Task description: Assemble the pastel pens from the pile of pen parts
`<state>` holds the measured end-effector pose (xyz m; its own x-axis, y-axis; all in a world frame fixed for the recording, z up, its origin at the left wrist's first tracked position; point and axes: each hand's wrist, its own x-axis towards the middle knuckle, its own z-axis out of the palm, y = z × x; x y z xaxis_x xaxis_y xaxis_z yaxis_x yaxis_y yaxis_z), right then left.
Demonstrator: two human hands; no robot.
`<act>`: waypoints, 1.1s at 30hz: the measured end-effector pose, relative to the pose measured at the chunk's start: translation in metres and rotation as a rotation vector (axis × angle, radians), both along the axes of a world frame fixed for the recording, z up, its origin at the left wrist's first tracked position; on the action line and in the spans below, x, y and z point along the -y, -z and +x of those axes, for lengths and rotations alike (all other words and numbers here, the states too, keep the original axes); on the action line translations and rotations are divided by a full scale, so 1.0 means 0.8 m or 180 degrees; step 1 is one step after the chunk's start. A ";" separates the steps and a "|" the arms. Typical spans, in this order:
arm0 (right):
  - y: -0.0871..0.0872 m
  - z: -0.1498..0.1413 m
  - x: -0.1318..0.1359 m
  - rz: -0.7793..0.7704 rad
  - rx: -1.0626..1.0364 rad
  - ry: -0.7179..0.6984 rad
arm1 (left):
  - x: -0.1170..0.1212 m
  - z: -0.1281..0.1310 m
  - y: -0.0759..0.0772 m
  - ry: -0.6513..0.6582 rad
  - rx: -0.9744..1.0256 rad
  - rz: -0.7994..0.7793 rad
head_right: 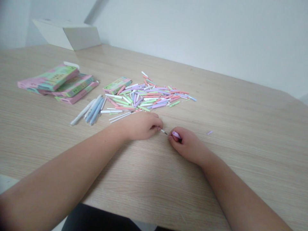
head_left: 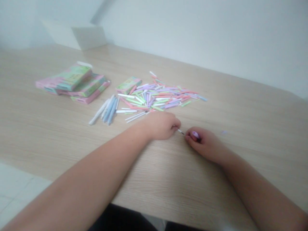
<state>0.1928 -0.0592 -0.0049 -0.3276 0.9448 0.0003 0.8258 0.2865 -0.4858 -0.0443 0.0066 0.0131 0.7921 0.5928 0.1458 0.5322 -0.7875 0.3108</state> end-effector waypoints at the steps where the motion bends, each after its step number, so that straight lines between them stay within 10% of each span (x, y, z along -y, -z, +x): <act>1: 0.000 0.000 0.000 0.0005 -0.0010 -0.0009 | 0.001 0.001 0.000 -0.0003 -0.0011 -0.0008; 24: -0.002 -0.001 0.006 -0.0018 -0.0071 0.0012 | 0.006 0.007 0.005 0.0035 -0.0005 -0.0148; 33: -0.057 0.047 0.014 0.1280 -0.0429 0.1994 | 0.002 0.008 0.013 0.0012 0.0155 -0.0199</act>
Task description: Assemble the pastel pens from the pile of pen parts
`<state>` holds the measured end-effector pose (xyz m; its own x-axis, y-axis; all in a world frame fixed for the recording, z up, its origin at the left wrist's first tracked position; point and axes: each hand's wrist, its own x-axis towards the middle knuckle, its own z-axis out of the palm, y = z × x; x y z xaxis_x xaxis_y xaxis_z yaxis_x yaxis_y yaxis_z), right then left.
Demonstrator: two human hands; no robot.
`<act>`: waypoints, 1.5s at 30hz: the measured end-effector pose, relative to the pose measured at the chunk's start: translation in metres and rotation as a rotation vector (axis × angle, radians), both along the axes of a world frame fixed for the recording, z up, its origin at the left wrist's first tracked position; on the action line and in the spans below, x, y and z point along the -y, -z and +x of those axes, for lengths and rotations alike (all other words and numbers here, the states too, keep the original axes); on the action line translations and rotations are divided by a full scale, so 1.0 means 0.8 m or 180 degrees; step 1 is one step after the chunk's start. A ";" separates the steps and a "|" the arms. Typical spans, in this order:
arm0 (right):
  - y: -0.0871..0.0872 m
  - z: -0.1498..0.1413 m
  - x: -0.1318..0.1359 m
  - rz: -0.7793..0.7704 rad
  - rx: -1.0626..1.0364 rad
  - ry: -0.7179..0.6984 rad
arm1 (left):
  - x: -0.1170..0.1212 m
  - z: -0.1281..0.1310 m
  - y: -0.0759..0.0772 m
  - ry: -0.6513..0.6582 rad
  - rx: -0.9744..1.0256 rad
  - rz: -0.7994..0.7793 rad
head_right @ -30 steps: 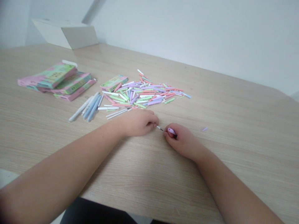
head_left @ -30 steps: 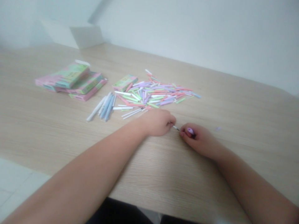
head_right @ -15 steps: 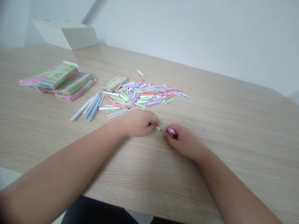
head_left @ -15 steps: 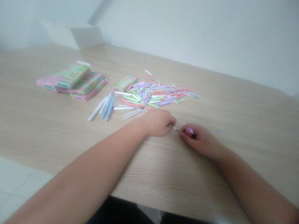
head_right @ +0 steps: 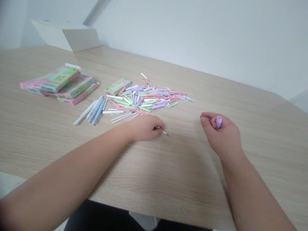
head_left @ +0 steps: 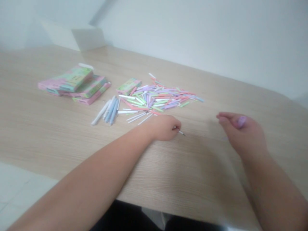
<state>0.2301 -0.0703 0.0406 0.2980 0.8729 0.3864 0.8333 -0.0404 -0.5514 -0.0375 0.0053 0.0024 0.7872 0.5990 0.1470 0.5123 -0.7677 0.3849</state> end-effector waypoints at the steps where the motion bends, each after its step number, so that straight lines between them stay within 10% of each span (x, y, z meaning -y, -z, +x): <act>1: -0.004 0.011 0.003 -0.0074 0.0083 0.0218 | -0.001 0.000 0.001 -0.0006 0.0015 -0.0016; 5: 0.007 0.068 0.025 -0.0521 0.0718 0.0839 | -0.004 -0.001 0.006 -0.0074 0.0094 -0.0112; 11: 0.044 0.153 0.076 -0.0818 0.0975 0.0539 | -0.008 0.000 0.011 -0.0087 0.0162 -0.0116; 24: 0.084 0.159 0.035 -0.0719 0.1155 -0.0346 | -0.005 0.001 0.005 -0.0164 0.0165 -0.0235; 33: 0.068 0.035 -0.052 -0.0399 0.0493 -0.0004 | -0.002 0.015 0.005 -0.0216 0.1138 -0.0763; 41: 0.037 -0.104 -0.206 -0.0061 -0.0076 -0.0986 | -0.016 0.026 0.011 -0.0791 0.2786 -0.2093; 45: 0.033 -0.127 -0.230 0.0138 -0.0570 -0.0921 | -0.027 0.029 0.017 -0.0951 0.3373 -0.2747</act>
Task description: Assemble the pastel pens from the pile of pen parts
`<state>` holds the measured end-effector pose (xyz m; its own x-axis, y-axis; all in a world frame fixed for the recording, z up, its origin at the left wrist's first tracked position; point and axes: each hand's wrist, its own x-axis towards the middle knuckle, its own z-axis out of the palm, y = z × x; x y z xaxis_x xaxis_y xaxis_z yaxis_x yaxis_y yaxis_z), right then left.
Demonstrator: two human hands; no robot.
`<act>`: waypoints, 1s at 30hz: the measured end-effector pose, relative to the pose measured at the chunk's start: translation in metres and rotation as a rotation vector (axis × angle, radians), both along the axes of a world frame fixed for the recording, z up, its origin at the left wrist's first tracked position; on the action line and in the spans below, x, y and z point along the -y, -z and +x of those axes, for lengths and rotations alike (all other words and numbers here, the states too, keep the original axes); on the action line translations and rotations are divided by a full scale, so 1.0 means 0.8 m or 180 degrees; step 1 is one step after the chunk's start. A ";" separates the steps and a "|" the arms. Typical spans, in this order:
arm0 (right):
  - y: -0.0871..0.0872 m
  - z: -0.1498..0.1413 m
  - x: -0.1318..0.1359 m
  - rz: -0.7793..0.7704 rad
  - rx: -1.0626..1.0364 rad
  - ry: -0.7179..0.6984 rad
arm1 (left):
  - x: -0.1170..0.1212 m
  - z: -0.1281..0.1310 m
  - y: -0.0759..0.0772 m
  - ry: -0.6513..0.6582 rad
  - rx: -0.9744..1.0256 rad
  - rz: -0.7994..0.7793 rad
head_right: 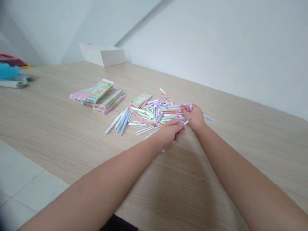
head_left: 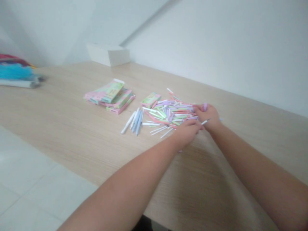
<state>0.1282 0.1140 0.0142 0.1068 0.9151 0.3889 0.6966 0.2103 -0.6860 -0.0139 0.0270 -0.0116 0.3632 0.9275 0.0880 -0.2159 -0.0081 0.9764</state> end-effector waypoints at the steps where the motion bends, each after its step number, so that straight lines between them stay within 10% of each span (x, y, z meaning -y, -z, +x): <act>1: 0.001 -0.001 0.004 0.0045 -0.0442 0.0011 | -0.002 0.000 0.001 -0.0023 0.0105 -0.0089; 5: 0.009 0.004 0.056 0.0071 -0.2091 -0.0188 | -0.003 -0.003 -0.003 -0.0093 -0.0164 0.0040; 12: 0.015 0.006 0.161 0.0225 -0.2411 -0.0577 | 0.010 -0.005 -0.005 0.0094 -0.0914 0.0543; 25: 0.007 0.027 0.196 0.0178 -0.2188 -0.0229 | 0.028 -0.047 -0.043 -0.0169 -0.2612 0.2013; 30: 0.016 0.055 0.219 -0.0119 -0.2140 -0.0162 | 0.023 -0.094 -0.061 0.1382 -0.3550 0.1406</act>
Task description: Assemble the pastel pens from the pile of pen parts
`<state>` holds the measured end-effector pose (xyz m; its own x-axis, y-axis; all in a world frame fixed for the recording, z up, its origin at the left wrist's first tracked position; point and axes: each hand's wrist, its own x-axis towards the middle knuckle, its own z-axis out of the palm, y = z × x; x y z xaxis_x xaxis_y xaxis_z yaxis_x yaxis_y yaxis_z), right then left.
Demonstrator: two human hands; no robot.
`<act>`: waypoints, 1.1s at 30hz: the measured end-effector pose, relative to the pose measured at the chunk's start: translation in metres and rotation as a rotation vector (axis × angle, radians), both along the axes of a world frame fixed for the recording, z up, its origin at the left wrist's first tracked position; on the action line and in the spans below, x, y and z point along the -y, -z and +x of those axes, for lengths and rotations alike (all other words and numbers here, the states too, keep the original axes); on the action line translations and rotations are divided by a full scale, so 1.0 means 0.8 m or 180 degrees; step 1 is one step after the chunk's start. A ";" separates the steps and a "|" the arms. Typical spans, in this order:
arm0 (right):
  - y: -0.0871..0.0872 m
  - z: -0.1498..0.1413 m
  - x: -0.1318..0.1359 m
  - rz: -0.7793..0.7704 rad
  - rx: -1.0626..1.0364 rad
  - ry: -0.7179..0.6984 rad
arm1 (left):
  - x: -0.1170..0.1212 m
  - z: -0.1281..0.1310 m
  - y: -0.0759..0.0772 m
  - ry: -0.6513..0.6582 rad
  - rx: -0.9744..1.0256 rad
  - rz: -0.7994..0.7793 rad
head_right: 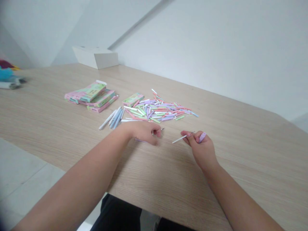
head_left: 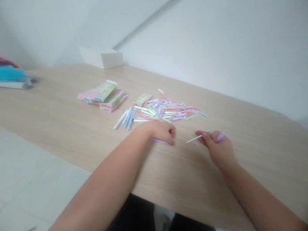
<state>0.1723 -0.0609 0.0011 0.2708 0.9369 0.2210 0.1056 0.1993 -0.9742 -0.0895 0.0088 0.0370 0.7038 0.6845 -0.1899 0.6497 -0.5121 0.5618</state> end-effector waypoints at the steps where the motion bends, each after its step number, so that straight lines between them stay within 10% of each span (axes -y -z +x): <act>1: 0.003 0.004 0.004 -0.0029 -0.0037 0.0030 | 0.000 -0.003 0.000 0.0070 -0.0208 -0.0034; 9: 0.016 0.002 0.009 0.0031 0.0075 -0.0013 | 0.011 0.013 0.014 0.0057 -0.0505 0.0239; 17: 0.018 0.003 0.020 0.0289 0.0758 -0.0137 | 0.022 0.046 0.025 0.0171 0.0616 0.0391; 33: 0.004 -0.001 0.038 0.0712 0.1059 0.0017 | 0.018 0.055 0.033 0.0189 0.1964 -0.0971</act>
<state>0.1712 -0.0910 -0.0025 0.1548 0.8545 0.4958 0.4098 0.4012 -0.8193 -0.0454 -0.0055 0.0109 0.7797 0.6211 0.0793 0.1406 -0.2971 0.9444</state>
